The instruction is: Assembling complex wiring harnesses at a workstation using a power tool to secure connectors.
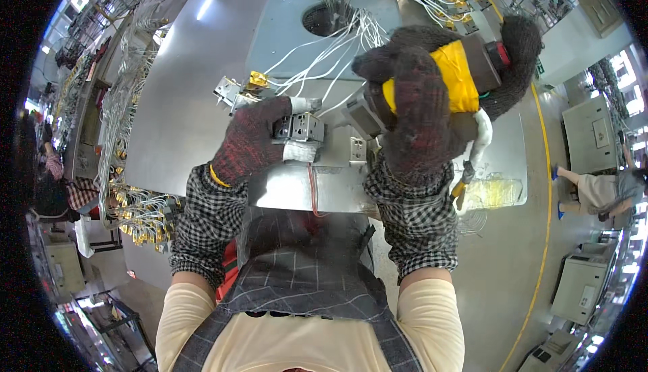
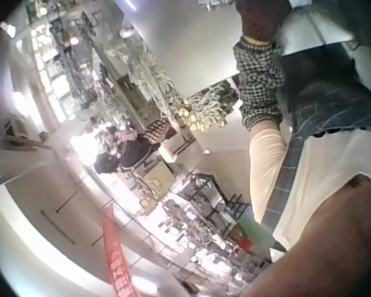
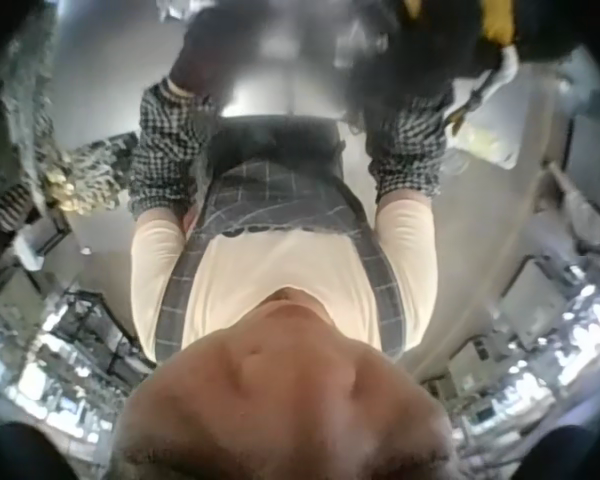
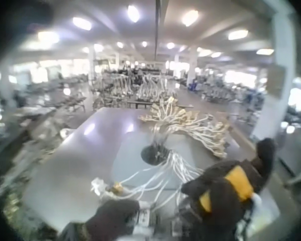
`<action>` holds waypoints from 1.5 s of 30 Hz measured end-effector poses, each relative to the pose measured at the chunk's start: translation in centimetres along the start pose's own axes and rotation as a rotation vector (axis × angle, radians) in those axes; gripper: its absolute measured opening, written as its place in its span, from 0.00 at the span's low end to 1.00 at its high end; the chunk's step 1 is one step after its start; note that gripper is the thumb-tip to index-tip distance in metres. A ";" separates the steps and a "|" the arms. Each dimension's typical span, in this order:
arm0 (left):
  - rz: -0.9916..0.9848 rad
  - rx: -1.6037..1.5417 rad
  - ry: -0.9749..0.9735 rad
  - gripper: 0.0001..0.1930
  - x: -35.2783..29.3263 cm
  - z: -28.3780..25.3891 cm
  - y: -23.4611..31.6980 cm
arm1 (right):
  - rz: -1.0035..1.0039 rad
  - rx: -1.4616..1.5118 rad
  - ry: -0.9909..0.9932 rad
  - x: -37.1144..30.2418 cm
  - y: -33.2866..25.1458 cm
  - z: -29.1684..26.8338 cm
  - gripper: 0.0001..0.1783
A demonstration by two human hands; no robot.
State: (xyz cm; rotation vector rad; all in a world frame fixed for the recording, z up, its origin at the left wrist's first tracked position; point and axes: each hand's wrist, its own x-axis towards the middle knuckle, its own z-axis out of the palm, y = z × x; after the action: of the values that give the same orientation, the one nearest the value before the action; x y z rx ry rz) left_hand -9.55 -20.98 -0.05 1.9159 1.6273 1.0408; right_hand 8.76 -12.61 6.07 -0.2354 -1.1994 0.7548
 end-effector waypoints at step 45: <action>-0.143 -0.025 -0.145 0.31 0.4 -0.3 1.4 | 0.117 0.162 -0.048 -0.4 -0.9 1.8 0.44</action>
State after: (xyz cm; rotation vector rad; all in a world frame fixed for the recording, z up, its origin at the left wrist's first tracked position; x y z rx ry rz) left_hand -8.84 -20.97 1.20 1.7857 1.6339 0.8413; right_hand 7.48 -13.94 6.95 -0.1546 -1.1703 0.9602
